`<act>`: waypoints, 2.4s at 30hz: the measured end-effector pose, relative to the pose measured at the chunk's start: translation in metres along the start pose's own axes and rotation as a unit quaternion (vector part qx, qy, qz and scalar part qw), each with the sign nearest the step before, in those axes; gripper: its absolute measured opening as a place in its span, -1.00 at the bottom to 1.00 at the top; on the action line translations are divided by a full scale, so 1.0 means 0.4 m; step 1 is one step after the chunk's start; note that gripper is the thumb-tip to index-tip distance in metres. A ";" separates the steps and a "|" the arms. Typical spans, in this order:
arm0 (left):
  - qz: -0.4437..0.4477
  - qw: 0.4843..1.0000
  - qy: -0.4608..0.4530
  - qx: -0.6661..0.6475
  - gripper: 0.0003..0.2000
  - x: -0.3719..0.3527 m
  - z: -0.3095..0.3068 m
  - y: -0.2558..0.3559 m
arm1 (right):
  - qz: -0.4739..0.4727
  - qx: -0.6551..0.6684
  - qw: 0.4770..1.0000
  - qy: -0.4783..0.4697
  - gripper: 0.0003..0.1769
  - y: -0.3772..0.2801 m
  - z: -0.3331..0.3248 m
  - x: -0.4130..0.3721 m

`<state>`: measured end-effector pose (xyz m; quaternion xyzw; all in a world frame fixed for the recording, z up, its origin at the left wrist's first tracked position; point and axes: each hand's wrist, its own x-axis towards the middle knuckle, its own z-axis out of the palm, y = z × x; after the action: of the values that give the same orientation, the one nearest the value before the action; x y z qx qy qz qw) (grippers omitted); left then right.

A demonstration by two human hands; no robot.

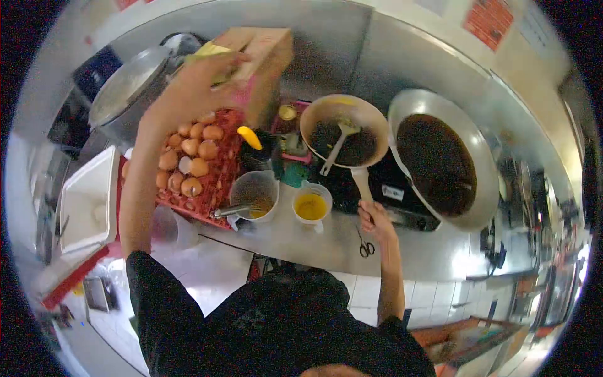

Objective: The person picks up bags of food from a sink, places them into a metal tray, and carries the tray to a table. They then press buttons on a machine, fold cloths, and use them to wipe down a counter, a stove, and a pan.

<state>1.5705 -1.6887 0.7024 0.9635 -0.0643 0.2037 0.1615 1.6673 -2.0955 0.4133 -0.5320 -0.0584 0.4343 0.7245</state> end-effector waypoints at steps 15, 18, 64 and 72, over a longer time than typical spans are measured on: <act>-0.267 0.880 -0.069 -0.386 -0.62 -0.585 0.108 0.273 | -0.101 0.007 0.995 0.021 -0.79 -0.103 0.320 0.006; -0.337 0.769 -0.173 -0.515 -0.67 -0.635 0.254 0.308 | -0.135 0.034 0.989 -0.052 -0.79 -0.220 0.380 0.029; -0.191 0.907 -0.275 -0.254 -0.82 -0.451 0.703 0.498 | -0.071 -0.641 0.745 0.172 -0.68 0.346 -0.070 -0.383; -0.321 0.911 -0.163 -0.200 -0.73 -0.634 0.847 0.723 | 0.021 -0.594 0.794 -0.126 -0.68 0.422 -0.304 -0.423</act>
<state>1.4111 -2.0601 0.3870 0.8995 0.1831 -0.0360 0.3951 1.5338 -2.2905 0.2867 -0.7995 -0.3848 0.3922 0.2429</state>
